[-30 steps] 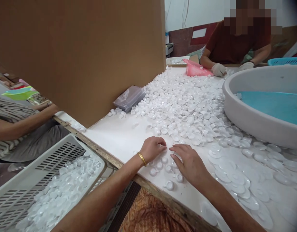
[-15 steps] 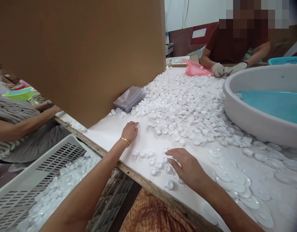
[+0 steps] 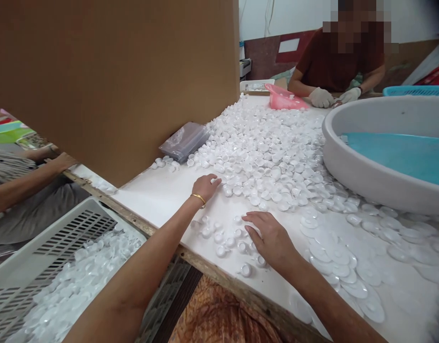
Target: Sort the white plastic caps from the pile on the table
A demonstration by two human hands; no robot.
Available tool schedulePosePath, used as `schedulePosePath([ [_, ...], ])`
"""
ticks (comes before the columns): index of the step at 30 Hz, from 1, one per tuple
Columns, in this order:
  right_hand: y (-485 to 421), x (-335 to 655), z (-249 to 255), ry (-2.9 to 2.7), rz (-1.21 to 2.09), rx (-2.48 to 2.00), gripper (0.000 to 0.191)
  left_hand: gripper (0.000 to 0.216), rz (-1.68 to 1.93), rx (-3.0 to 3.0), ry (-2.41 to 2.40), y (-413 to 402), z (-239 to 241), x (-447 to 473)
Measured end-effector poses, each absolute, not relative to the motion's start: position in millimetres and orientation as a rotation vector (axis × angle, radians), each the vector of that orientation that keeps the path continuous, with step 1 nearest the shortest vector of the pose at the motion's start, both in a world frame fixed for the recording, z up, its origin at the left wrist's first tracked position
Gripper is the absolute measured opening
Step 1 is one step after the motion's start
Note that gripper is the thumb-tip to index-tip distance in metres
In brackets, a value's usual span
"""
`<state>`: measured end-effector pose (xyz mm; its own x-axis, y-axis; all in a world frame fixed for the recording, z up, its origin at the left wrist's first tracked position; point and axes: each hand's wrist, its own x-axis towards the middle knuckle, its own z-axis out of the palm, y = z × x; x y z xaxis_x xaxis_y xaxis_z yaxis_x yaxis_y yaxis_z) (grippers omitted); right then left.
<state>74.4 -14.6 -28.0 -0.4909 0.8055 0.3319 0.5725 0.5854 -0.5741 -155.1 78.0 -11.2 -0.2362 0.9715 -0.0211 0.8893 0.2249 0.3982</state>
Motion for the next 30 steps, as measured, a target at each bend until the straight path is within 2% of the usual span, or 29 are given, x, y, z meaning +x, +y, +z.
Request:
schedulePosePath([
  [5,-3,87,-28,-2.172,0.462,-1.152,0.024,0.017,0.441,1.760,2.236,58,-13,-152],
  [10,14,101,-31,-2.078,0.315,-1.299,0.027,0.017,0.435,1.964,2.255,17,-10,-145],
  [13,19,104,-33,-2.084,0.255,-1.341,0.029,0.009,0.299,2.072,2.148,9,-7,-142],
  [19,24,104,-36,-2.160,0.177,-1.462,0.032,0.012,0.436,2.215,2.104,17,-1,-135],
  [23,22,103,-37,-2.177,0.210,-1.439,0.026,0.027,0.369,2.374,1.997,34,-7,-116],
  [26,18,102,-35,-2.183,0.239,-1.430,0.023,0.022,0.277,2.320,2.065,48,-11,-106],
  [30,19,101,-29,-2.170,0.138,-1.474,0.033,0.016,0.283,2.164,2.103,57,-7,-107],
])
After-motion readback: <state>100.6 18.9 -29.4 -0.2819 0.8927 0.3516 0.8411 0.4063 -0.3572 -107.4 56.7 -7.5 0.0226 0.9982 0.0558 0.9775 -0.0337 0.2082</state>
